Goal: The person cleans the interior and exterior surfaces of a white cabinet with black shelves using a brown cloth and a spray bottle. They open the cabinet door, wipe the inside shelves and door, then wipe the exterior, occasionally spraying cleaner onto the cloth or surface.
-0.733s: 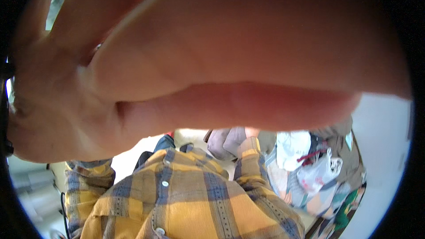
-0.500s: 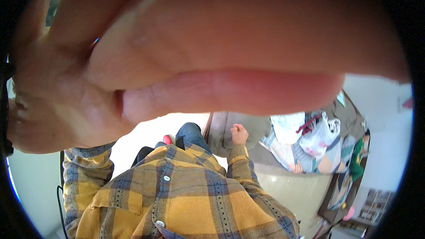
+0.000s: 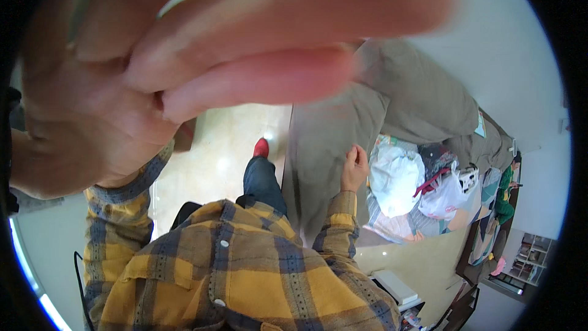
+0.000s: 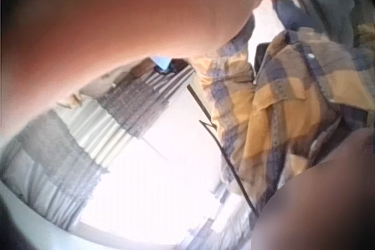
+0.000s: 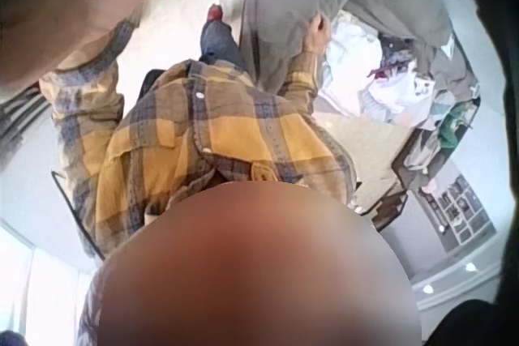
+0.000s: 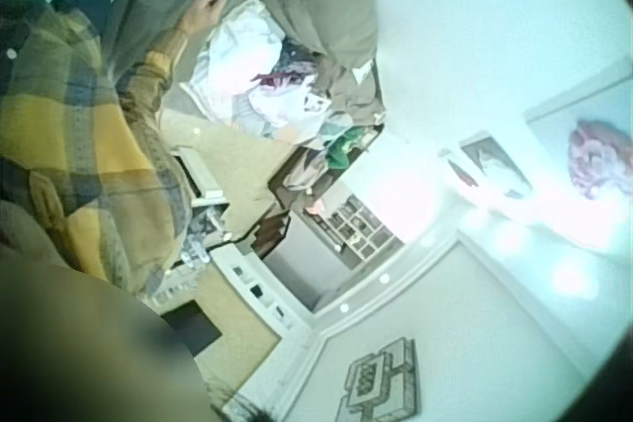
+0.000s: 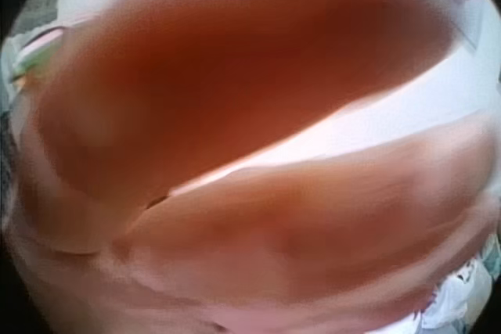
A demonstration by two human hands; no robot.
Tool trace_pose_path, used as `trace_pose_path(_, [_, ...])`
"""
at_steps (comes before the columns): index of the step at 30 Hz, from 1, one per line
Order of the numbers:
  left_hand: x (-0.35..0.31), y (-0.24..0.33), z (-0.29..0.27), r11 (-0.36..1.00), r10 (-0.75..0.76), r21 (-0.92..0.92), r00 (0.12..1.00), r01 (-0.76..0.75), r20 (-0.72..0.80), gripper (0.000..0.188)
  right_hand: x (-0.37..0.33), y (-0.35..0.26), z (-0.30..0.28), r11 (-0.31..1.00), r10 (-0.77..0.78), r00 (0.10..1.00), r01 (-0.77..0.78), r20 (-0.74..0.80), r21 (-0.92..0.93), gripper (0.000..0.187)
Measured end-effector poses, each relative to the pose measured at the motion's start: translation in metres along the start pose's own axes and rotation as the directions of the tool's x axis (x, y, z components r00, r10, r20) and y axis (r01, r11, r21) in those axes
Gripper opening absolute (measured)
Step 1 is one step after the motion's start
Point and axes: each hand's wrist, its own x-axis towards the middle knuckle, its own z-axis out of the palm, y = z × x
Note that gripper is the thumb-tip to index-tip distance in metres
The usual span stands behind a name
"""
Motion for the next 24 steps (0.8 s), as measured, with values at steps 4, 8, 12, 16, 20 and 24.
trace_pose_path(4, [0.013, -0.041, -0.085, 0.989, -0.087, 0.1, 0.981, 0.105, -0.176, 0.104, 0.105, -0.028, 0.06, 0.912, -0.344, 0.933, 0.358, 0.102, -0.198, 0.016])
trace_pose_path(8, [-0.026, -0.11, -0.17, 0.9, -0.238, 0.159, 0.762, 0.407, -0.602, 0.096, 0.197, -0.051, 0.119, 0.655, -0.582, 0.764, 0.644, 0.28, -0.396, 0.028])
trace_pose_path(12, [-0.093, -0.193, -0.221, 0.654, -0.522, -0.082, 0.37, 0.752, -0.769, 0.065, 0.294, -0.056, 0.133, 0.374, -0.631, 0.745, 0.538, 0.218, -0.755, 0.069])
trace_pose_path(16, [-0.137, -0.286, -0.263, 0.445, -0.707, 0.027, 0.369, 0.895, -0.604, 0.061, 0.331, -0.046, 0.127, 0.271, -0.221, 0.941, 0.313, 0.258, -0.91, 0.073])
trace_pose_path(20, [-0.144, -0.389, -0.307, 0.255, -0.641, 0.41, 0.47, 0.876, -0.606, 0.072, 0.302, -0.033, 0.106, 0.318, -0.348, 0.903, 0.366, 0.252, -0.875, 0.068])
trace_pose_path(24, [-0.15, -0.458, -0.314, 0.131, -0.641, 0.531, 0.48, 0.837, -0.598, 0.082, 0.269, -0.026, 0.093, 0.328, -0.393, 0.898, 0.338, 0.198, -0.882, 0.06])
